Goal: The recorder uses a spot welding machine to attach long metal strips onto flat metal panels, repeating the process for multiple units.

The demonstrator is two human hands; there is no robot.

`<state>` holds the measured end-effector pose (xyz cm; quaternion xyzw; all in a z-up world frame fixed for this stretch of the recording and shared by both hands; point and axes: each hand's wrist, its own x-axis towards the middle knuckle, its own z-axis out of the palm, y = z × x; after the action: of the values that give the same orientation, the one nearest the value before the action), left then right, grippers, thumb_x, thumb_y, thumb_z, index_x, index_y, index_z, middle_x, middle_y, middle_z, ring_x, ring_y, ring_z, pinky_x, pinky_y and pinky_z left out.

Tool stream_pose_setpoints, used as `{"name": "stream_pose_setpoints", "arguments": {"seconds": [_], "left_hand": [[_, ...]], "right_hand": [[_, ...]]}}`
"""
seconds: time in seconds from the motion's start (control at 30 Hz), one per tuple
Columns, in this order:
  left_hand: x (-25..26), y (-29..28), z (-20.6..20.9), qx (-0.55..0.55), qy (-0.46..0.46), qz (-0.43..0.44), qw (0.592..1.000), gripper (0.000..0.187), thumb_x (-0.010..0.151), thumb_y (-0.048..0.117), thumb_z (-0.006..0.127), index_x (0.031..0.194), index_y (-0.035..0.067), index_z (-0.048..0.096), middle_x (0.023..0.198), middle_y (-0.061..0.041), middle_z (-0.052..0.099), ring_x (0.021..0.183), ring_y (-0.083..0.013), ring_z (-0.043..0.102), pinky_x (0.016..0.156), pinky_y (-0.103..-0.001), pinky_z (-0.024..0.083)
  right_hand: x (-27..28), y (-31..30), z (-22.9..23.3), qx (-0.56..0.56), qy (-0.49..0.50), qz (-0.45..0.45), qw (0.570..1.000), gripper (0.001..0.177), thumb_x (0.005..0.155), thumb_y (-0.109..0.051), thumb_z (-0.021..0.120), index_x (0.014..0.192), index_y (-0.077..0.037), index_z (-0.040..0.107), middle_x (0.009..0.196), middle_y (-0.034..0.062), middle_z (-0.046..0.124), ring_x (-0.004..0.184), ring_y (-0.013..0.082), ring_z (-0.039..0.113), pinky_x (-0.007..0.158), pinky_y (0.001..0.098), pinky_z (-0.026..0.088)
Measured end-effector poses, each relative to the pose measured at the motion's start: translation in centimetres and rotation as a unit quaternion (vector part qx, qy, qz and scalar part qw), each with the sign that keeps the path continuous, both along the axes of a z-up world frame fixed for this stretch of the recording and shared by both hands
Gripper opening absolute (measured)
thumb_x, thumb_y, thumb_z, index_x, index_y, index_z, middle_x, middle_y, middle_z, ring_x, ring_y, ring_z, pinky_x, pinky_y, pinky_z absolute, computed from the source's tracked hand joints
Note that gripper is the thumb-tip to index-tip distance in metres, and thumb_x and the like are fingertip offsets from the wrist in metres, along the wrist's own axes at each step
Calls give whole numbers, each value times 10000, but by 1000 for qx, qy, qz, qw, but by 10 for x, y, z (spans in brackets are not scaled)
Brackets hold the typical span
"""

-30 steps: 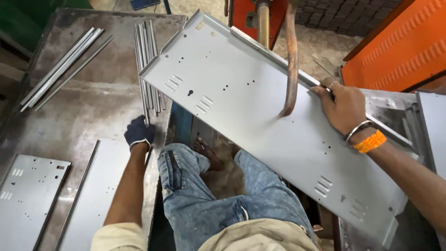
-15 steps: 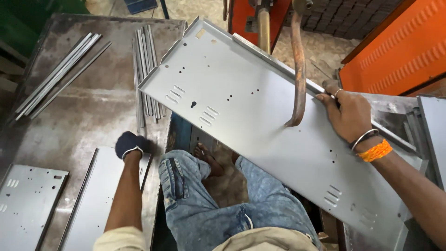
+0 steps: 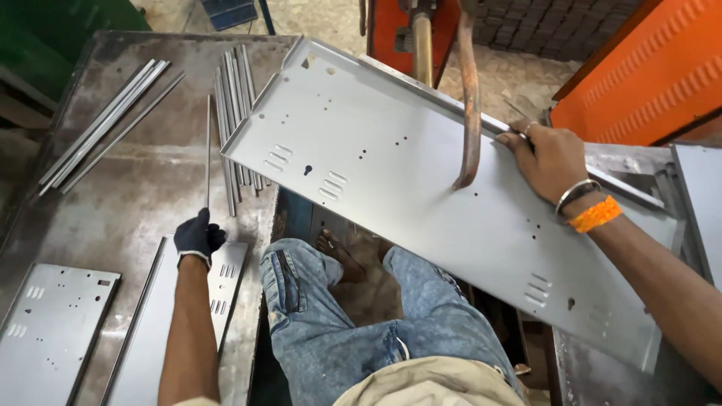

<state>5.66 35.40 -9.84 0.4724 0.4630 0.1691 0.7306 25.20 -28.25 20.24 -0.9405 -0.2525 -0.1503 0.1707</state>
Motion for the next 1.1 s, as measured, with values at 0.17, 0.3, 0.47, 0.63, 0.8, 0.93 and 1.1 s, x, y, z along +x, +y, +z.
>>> {"name": "stream_pose_setpoints", "arguments": {"seconds": [0.17,0.3,0.47,0.63,0.8,0.93,1.1], "left_hand": [[15,-3,-11,2,-28,-60,998,221,964,209,674,1054,27,763,604,-42,548,466,-152,503,411,-299,379],[-28,-17,41,156,-120,-41,980,203,1029,178,681,1103,5,759,665,-42,592,542,-122,545,474,-280,399],[-110,11,134,448,-121,-124,877,265,1219,175,594,1084,-17,718,914,-12,681,793,-74,560,801,-252,441],[-134,66,179,659,-44,-215,719,214,1093,29,498,1144,-5,704,937,-82,659,864,-141,592,837,-257,462],[-92,56,222,772,33,-232,591,185,1188,90,586,1088,17,724,947,-110,705,856,-190,622,814,-287,475],[-69,53,243,767,1,-226,601,140,1175,29,630,1156,17,768,955,-130,704,890,-225,628,826,-318,486],[-77,80,218,770,-27,-239,591,160,1070,9,622,1140,53,759,972,-110,688,923,-217,635,860,-304,496]], "right_hand": [[10,3,0,1,-13,22,1000,307,1053,-325,656,1120,-48,771,817,219,702,725,403,681,678,498,514],[21,9,3,1,-28,46,999,309,1039,-333,653,1106,-58,777,881,202,727,782,396,686,709,496,518],[36,22,19,-44,17,67,997,340,1000,-404,670,1114,-110,796,897,170,749,799,370,692,718,494,517],[73,31,18,-30,72,115,990,360,958,-426,706,1097,-107,800,931,157,762,803,349,710,716,464,538],[95,38,20,-16,96,191,977,321,920,-353,752,1080,-79,799,980,165,767,854,341,728,782,429,557],[102,43,18,-1,115,211,971,302,888,-296,786,1094,-75,794,1008,164,765,880,332,733,802,408,559],[98,45,22,3,150,203,968,293,883,-294,786,1092,-90,798,1001,151,775,863,311,739,795,399,557]]}}
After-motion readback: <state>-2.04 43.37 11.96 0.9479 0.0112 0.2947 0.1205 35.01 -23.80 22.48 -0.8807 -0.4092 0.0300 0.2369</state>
